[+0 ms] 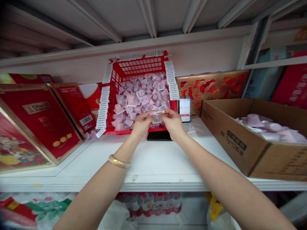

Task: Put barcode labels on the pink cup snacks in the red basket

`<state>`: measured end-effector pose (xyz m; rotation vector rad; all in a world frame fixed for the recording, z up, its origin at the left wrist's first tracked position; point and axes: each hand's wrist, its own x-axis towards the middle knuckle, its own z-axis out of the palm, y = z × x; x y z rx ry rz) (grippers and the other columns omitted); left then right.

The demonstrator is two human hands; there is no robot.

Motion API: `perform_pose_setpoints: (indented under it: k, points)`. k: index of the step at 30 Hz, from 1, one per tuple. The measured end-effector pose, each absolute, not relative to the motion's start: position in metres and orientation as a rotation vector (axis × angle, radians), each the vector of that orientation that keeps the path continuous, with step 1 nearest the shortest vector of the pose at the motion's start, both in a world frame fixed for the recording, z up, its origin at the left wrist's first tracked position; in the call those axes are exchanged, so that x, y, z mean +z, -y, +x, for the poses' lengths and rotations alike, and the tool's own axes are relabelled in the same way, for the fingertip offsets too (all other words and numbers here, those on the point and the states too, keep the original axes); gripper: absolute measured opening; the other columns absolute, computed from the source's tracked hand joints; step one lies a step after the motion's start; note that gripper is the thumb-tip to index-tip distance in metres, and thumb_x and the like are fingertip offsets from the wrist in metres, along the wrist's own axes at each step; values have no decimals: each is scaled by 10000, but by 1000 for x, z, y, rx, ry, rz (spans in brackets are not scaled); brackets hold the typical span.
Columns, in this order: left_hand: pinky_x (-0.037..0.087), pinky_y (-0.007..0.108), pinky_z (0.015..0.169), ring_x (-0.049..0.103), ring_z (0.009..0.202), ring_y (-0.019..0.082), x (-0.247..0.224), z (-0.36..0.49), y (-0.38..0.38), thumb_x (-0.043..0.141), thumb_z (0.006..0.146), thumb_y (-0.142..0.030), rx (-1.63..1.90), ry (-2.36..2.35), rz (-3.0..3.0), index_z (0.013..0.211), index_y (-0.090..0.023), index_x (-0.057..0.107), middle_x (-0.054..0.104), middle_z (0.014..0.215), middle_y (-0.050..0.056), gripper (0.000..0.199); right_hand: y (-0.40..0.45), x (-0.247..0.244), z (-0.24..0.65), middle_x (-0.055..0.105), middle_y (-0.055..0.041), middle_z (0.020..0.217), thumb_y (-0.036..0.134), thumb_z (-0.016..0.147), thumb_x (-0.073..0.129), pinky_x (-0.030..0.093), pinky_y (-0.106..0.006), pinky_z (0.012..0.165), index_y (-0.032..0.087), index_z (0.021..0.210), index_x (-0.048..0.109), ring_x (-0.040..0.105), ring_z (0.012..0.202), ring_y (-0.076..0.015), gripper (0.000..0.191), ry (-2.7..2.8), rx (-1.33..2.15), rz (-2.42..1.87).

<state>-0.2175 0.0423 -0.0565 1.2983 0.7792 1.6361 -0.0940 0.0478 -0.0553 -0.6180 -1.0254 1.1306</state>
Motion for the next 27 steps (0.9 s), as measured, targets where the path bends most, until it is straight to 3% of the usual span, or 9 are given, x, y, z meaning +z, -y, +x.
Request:
perform_pose_setpoints:
  k: [12, 27]
  points:
    - [632, 355, 701, 712, 840, 206, -55, -218, -40, 809, 600, -288, 1625, -797, 1301, 879, -151, 771, 746, 1048, 57, 313, -47, -54, -93, 596, 62, 581, 320, 494, 783, 411, -226, 524, 207, 693, 618, 508, 544, -88, 282, 1073, 1119, -640]
    - [630, 421, 772, 717, 853, 224, -55, -218, -41, 785, 637, -322, 1613, -782, 1283, 868, -150, 772, 759, 957, 55, 288, -46, -54, -92, 602, 54, 606, 386, 567, 719, 433, -235, 536, 222, 697, 588, 537, 572, -105, 246, 1104, 1118, -640]
